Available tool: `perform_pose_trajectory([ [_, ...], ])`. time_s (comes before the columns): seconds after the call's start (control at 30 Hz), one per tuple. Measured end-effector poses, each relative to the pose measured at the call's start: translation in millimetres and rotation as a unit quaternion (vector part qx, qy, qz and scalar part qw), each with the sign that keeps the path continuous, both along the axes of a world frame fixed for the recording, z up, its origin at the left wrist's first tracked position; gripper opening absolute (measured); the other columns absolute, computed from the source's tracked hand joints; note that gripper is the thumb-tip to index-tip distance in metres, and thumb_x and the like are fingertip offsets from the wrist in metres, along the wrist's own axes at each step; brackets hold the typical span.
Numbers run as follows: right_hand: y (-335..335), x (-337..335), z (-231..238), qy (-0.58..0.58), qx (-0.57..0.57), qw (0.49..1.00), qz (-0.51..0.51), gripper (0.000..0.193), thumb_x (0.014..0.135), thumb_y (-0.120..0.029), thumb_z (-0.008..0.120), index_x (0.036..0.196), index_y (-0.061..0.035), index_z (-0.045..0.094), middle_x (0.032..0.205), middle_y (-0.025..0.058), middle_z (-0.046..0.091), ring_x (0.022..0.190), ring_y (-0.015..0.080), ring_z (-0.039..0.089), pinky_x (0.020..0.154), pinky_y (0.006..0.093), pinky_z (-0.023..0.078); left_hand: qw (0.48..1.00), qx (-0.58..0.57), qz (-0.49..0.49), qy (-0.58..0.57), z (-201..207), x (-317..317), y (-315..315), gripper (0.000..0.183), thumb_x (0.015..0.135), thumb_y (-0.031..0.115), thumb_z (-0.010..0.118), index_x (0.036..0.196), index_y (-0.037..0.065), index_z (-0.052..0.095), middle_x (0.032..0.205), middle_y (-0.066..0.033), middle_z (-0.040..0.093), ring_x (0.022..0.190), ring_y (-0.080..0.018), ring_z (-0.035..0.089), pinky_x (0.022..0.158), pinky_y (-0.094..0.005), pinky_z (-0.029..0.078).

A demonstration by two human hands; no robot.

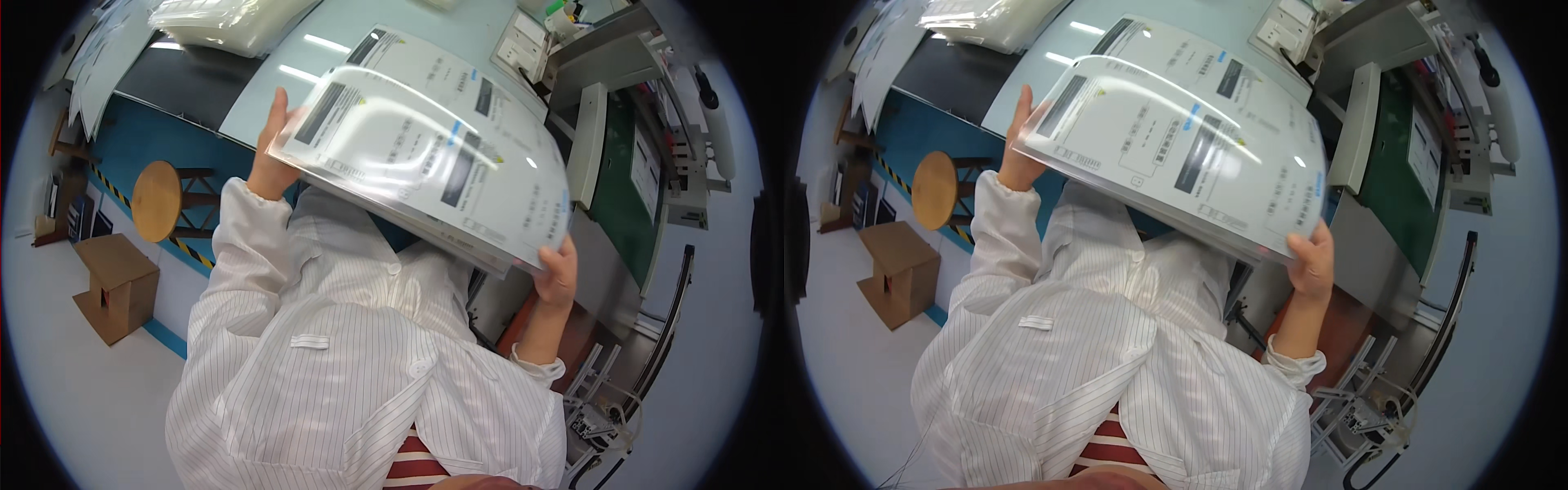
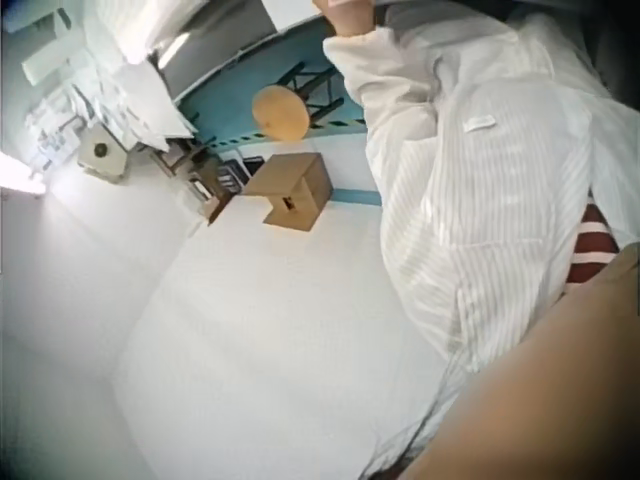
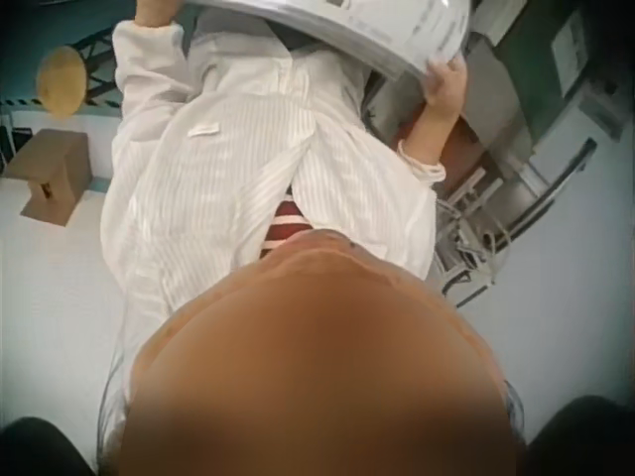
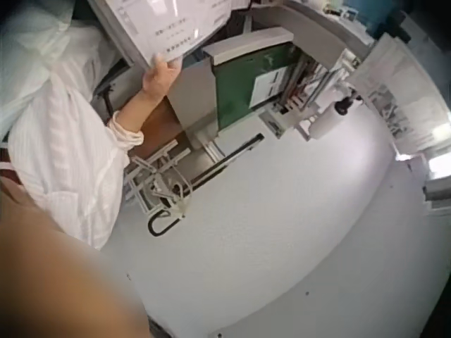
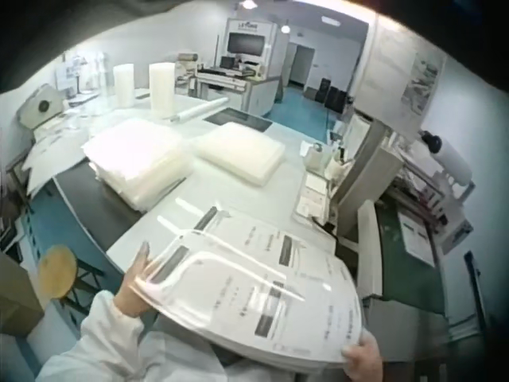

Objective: Inspecting and processing plastic sheets or films at a manufacturing workstation.

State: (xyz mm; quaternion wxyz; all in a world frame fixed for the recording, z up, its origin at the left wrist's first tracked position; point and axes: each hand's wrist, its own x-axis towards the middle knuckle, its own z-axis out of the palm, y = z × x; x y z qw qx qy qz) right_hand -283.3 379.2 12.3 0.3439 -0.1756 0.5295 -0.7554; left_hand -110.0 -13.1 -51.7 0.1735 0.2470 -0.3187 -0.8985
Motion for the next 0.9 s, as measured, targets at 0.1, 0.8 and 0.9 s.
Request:
perform_pose_trajectory([
  [0.1,10,19,-35,-0.064,0.135,0.987,-0.057,0.038,0.085,-0.007,0.058,0.119,0.0066,0.048,0.106,0.0178,0.063,0.084,0.0234,0.066,0.066,0.0332,0.058,0.982,-0.151,-0.076,-0.089,8,-4,-7,0.048,0.094,0.037,0.053,0.113,-0.006,0.058,0.091,-0.0081,0.064,0.078,-0.0121,0.061,0.071,-0.0211,0.049],
  [0.8,39,45,-61,-0.019,0.289,0.945,-0.150,0.030,0.089,-0.006,0.060,0.114,0.0085,0.051,0.081,0.0104,0.064,0.062,0.0105,0.062,0.055,0.0203,0.053,0.844,-0.494,-0.048,-0.204,-18,-27,7,0.023,0.089,0.014,0.063,0.106,-0.002,0.062,0.076,0.0041,0.053,0.064,-0.0016,0.043,0.055,-0.0163,0.034],
  [0.9,39,46,-64,-0.008,0.281,0.945,-0.169,0.029,0.088,-0.003,0.059,0.114,0.0095,0.050,0.080,0.0105,0.064,0.062,0.0101,0.062,0.055,0.0201,0.053,0.824,-0.520,-0.053,-0.219,-14,-26,10,0.023,0.089,0.012,0.063,0.107,-0.002,0.062,0.075,0.0046,0.052,0.064,-0.0012,0.043,0.055,-0.0149,0.033],
])
